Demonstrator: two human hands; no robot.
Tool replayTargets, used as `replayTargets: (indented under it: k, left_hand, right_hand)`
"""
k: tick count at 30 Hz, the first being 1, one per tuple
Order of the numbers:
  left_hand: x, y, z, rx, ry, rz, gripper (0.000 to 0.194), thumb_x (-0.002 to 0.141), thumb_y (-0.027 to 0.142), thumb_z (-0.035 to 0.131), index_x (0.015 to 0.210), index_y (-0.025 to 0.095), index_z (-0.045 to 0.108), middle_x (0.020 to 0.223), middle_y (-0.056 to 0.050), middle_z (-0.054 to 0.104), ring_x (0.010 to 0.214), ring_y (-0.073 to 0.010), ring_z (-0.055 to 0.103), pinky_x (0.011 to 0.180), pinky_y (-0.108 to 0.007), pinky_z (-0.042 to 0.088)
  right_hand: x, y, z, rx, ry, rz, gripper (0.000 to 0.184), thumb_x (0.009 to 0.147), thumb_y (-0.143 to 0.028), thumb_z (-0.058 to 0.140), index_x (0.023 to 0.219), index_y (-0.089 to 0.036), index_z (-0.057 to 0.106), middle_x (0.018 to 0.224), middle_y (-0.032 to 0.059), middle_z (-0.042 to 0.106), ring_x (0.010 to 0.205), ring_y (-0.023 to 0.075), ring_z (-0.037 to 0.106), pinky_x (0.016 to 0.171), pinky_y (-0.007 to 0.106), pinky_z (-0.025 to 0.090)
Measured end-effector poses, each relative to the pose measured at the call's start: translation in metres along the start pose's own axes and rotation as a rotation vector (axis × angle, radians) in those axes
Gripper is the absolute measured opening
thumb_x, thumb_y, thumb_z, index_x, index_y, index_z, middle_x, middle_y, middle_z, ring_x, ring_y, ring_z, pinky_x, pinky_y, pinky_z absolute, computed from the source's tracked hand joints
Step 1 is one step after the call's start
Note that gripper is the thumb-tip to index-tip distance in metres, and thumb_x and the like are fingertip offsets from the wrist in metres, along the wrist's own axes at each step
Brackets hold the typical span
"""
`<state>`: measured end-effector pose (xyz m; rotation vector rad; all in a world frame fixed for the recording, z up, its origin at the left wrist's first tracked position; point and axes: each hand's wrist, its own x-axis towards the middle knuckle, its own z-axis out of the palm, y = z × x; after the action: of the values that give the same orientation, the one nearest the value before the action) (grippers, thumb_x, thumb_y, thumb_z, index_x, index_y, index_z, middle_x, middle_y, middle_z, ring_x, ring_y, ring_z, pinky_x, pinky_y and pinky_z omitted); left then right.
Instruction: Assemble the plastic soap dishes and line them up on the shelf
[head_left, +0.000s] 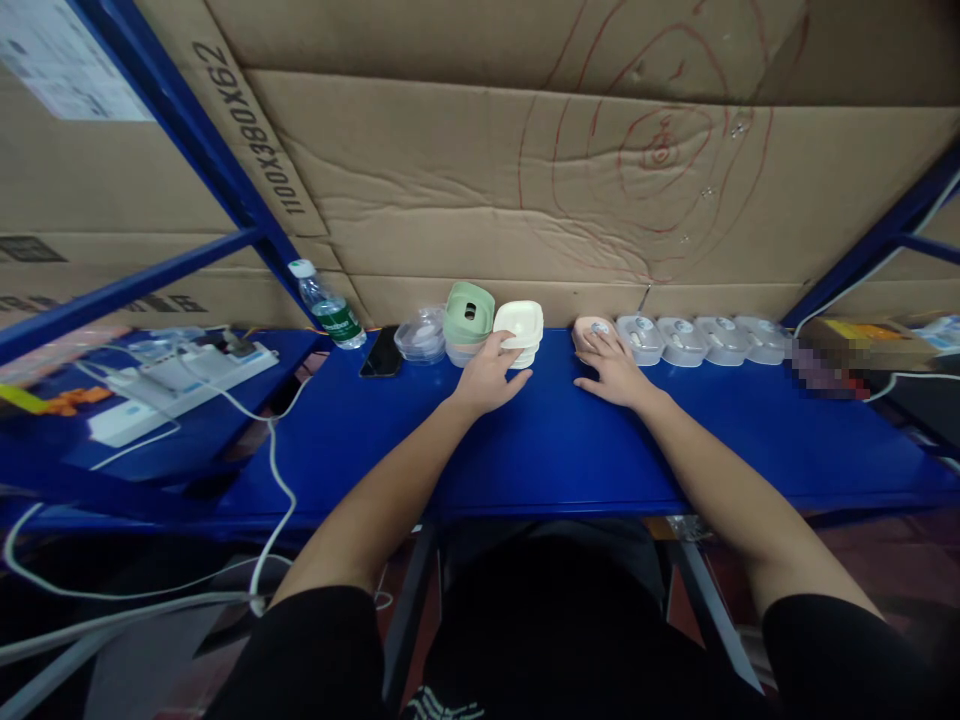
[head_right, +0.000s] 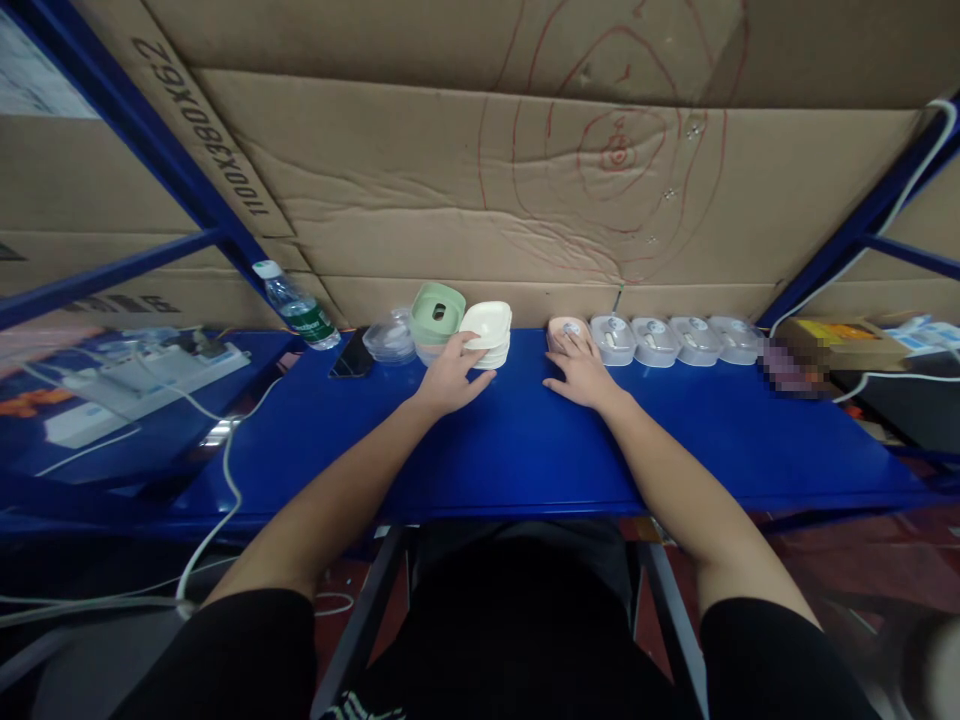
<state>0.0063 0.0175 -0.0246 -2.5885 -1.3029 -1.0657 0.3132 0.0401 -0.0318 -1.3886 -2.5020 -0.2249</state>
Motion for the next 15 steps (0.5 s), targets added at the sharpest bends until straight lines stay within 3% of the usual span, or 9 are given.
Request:
replayTargets:
  k: [6, 9, 12, 15]
  left_hand:
    - [-0.001, 0.009, -0.004, -0.097, 0.217, 0.271, 0.019, 0.094, 0.032, 0.064, 0.093, 0.017, 0.076, 0.122, -0.014, 0.066, 0.099, -0.0218, 0.070, 0.087, -0.038, 0.059]
    - [-0.003, 0.014, -0.009, -0.167, 0.282, 0.338, 0.023, 0.093, 0.029, 0.064, 0.074, 0.018, 0.068, 0.111, -0.012, 0.071, 0.081, -0.0156, 0.069, 0.073, -0.031, 0.056]
    - [-0.005, 0.016, -0.012, -0.243, 0.240, 0.329, 0.035, 0.093, 0.030, 0.063, 0.061, 0.018, 0.053, 0.102, -0.009, 0.073, 0.071, -0.0126, 0.065, 0.067, -0.029, 0.051]
    - [-0.004, 0.013, -0.010, -0.306, 0.097, 0.250, 0.043, 0.096, 0.033, 0.058, 0.059, 0.020, 0.041, 0.090, -0.006, 0.072, 0.066, -0.0112, 0.059, 0.065, -0.027, 0.046]
  right_hand:
    - [0.000, 0.000, -0.001, 0.029, 0.021, 0.004, 0.067, 0.090, -0.053, 0.068, 0.148, -0.018, 0.060, 0.167, 0.0178, 0.038, 0.156, 0.0447, 0.027, 0.123, 0.066, 0.022]
    - [0.000, 0.001, -0.005, 0.063, 0.084, -0.002, 0.065, 0.091, -0.049, 0.066, 0.148, -0.018, 0.059, 0.162, 0.0180, 0.046, 0.153, 0.0430, 0.033, 0.122, 0.066, 0.025]
    - [0.000, 0.001, -0.010, 0.117, 0.205, -0.008, 0.051, 0.094, -0.045, 0.061, 0.138, -0.020, 0.067, 0.153, 0.0148, 0.058, 0.147, 0.0387, 0.044, 0.120, 0.063, 0.032]
    - [0.000, 0.001, -0.013, 0.175, 0.289, -0.010, 0.043, 0.097, -0.044, 0.057, 0.130, -0.021, 0.073, 0.143, 0.0129, 0.066, 0.139, 0.0359, 0.054, 0.116, 0.059, 0.040]
